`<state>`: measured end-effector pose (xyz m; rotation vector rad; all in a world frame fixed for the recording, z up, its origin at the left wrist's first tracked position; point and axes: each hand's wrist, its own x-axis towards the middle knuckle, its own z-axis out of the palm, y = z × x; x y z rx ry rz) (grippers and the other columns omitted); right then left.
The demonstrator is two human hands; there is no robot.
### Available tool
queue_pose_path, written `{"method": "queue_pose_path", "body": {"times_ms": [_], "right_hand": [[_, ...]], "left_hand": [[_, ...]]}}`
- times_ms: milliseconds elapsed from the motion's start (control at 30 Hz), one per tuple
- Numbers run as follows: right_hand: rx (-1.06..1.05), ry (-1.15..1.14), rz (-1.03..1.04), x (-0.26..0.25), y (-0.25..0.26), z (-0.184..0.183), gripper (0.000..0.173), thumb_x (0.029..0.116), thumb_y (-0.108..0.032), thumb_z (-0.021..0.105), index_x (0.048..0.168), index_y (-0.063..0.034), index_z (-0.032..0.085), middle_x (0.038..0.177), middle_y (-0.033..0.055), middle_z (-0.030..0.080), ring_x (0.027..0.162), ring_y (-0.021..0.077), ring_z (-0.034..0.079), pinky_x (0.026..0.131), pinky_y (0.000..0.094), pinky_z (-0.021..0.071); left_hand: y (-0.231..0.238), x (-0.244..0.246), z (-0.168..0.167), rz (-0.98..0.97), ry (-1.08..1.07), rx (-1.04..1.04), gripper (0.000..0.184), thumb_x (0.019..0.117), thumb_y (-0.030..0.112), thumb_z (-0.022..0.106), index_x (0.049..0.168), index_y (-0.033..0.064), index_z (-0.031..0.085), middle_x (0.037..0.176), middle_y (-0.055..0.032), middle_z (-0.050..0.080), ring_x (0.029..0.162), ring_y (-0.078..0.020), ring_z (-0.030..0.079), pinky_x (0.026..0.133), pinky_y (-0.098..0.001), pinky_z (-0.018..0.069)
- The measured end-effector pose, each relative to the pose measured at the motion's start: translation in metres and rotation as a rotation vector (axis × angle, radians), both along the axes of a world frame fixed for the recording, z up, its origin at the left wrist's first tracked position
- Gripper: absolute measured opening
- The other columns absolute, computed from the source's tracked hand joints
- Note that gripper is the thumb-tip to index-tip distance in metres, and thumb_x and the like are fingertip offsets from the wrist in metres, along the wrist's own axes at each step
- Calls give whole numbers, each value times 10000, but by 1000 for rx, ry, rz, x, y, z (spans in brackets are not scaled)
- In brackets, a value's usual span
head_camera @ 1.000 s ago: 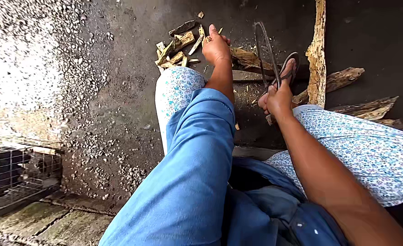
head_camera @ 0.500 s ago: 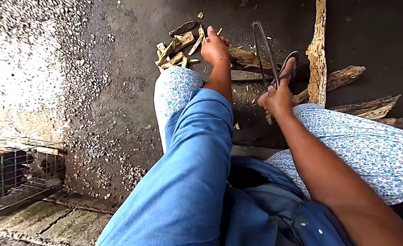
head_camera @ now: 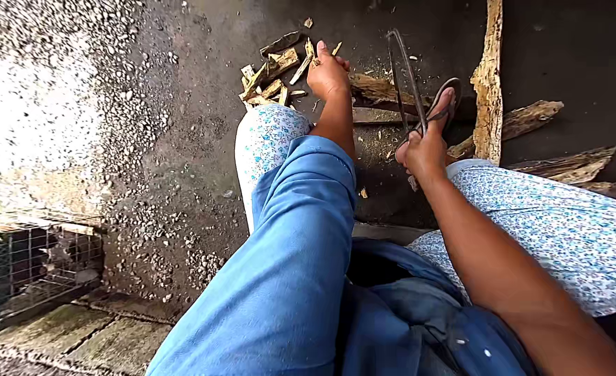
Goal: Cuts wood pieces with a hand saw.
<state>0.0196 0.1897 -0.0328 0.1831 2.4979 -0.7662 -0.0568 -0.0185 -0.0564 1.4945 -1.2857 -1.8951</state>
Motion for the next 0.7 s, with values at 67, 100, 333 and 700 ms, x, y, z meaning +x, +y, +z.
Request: {"method": "queue_pose_path", "body": {"times_ms": [67, 100, 333, 700], "right_hand": [[24, 68, 37, -21, -20, -8, 416, 1077, -178, 499, 1420, 54, 459, 1252, 315, 625, 1160, 449, 641, 988, 591, 497], [19, 70, 38, -25, -23, -7, 418, 1079, -176, 501, 1426, 52, 455, 1231, 308, 636, 1157, 444, 643, 988, 582, 499], [-110, -149, -78, 58, 45, 38, 354, 1127, -248, 412, 1424, -57, 382, 742, 116, 588, 570, 268, 645, 567, 480, 590], [-90, -1, -14, -23, -6, -14, 439, 1104, -253, 450, 1460, -3, 395, 945, 225, 651, 732, 345, 682, 684, 540, 575]], "left_hand": [[-1, 4, 2, 21, 2, -10, 442, 1137, 373, 384, 1014, 6, 599, 675, -57, 613, 582, -163, 642, 614, -337, 592], [0, 5, 4, 25, -4, -8, 442, 1137, 376, 386, 1025, 8, 602, 683, -58, 620, 588, -163, 645, 618, -339, 591], [-7, -4, -3, 17, -11, 35, 431, 1132, 378, 408, 1010, 13, 601, 681, -56, 626, 580, -156, 651, 604, -336, 599], [9, 8, 6, 46, 6, 17, 452, 1135, 380, 391, 990, 12, 611, 671, -57, 610, 590, -165, 645, 625, -341, 593]]}}
